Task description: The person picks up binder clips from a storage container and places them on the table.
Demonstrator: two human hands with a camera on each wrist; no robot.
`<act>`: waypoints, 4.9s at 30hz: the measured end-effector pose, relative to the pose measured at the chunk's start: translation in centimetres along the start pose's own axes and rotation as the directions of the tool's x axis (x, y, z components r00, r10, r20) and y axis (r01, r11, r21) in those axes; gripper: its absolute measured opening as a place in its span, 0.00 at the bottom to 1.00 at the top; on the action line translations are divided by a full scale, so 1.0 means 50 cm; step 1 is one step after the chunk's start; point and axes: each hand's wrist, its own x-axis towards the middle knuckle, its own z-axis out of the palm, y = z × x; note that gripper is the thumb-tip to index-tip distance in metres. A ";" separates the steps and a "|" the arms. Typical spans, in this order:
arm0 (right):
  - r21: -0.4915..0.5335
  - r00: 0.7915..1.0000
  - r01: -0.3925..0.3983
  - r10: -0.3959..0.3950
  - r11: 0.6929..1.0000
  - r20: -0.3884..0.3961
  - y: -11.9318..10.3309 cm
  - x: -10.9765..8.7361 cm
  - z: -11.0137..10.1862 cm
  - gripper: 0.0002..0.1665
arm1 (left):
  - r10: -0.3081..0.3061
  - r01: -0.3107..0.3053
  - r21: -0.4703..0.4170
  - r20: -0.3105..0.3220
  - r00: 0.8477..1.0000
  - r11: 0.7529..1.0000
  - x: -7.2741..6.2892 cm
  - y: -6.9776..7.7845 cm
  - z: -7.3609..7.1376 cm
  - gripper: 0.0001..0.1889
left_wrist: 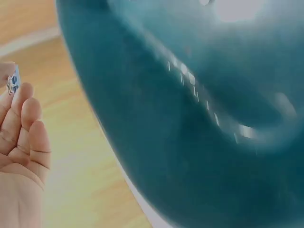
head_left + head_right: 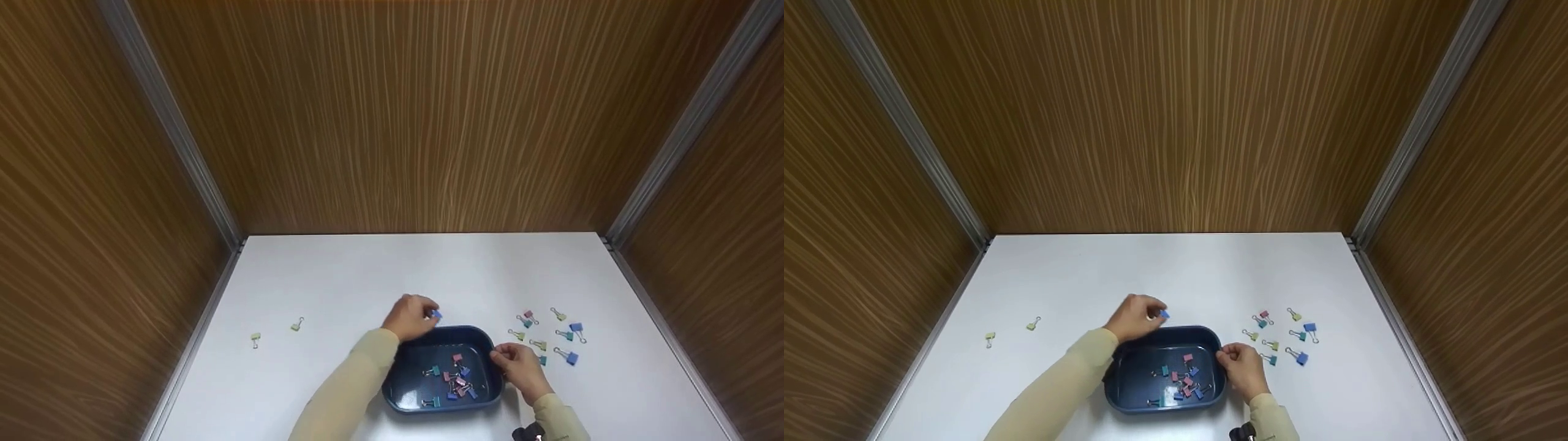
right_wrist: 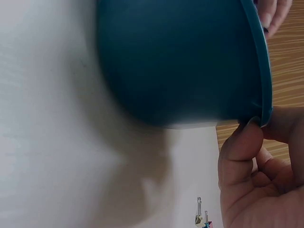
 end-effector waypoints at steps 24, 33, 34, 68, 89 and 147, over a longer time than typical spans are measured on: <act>-0.002 1.000 -0.007 0.007 1.000 -0.018 0.002 -0.005 0.006 0.05 | -0.414 0.409 -0.066 -0.186 0.891 0.910 -0.230 -0.278 -0.124 0.11; -0.006 1.000 0.014 -0.014 1.000 -0.021 -0.002 -0.007 0.008 0.05 | -0.532 0.536 -0.040 -0.207 0.821 0.843 -0.327 -0.343 -0.154 0.11; -0.006 1.000 0.017 -0.017 1.000 -0.020 -0.002 -0.007 0.008 0.05 | -0.534 0.538 -0.041 -0.214 0.818 0.842 -0.332 -0.347 -0.155 0.11; 0.011 1.000 0.023 -0.023 1.000 -0.017 -0.009 -0.012 0.016 0.05 | -0.549 0.553 -0.103 -0.362 0.753 0.827 -0.319 -0.365 -0.201 0.13; 0.017 0.999 0.030 -0.030 0.999 -0.014 -0.013 -0.001 0.027 0.06 | -0.112 0.125 0.050 -0.199 0.974 0.991 -0.108 -0.110 -0.089 0.12; 0.002 1.000 -0.026 0.026 1.000 -0.004 0.002 -0.020 -0.009 0.11 | 0.085 -0.211 0.384 0.318 0.944 0.899 -0.029 0.045 0.183 0.11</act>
